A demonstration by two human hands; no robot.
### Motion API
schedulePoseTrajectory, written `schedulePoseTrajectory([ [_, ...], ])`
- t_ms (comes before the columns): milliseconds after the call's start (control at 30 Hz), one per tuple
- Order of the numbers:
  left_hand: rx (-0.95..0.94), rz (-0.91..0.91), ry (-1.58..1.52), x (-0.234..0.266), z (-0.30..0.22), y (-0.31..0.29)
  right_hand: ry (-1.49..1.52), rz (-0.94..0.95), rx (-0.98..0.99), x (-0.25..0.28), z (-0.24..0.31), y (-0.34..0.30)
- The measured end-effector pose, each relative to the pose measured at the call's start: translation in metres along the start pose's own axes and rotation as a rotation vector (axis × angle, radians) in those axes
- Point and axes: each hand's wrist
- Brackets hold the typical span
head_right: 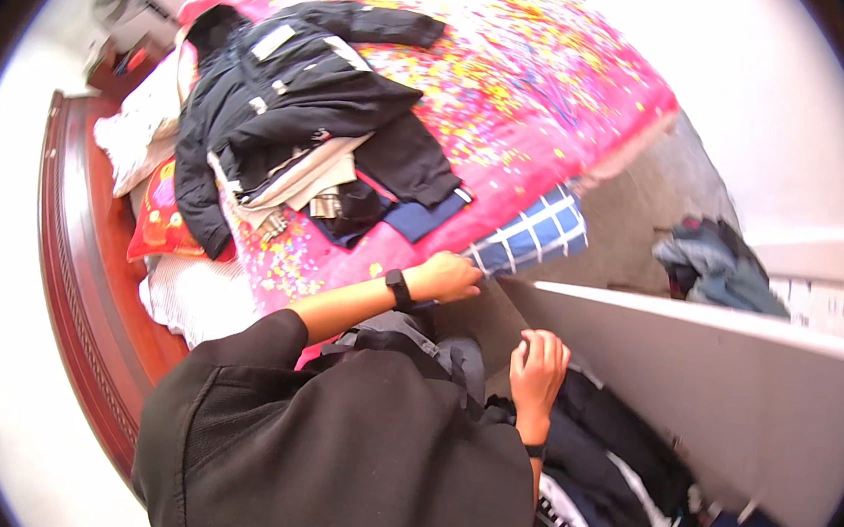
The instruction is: The person hangs a jacket, jeans, a shirt, a coat, and trousers onto hangers one at a time and places them into a closet.
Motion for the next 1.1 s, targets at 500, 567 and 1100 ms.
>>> schedulePoseTrajectory([
  [500, 1.098, -0.503, 0.189, 0.07, 0.312, -0.012, 0.385, 0.563, 0.554, -0.231, -0.053, 0.35],
  [567, 1.115, -0.499, 0.3, 0.096, 0.356, 0.011, 0.417, 0.608, 0.617, -0.258, -0.068, 0.372],
  [1100, 0.49, -0.229, -0.274, 0.068, 0.13, 0.108, -0.119, 0.46, -0.142, -0.424, -0.363, 0.554],
])
Point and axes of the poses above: each hand's wrist, its own y-axis towards the middle knuckle, its own x-axis out of the back of the hand, z = x × y, and after that the axes turned 11 degrees about x, right-handed
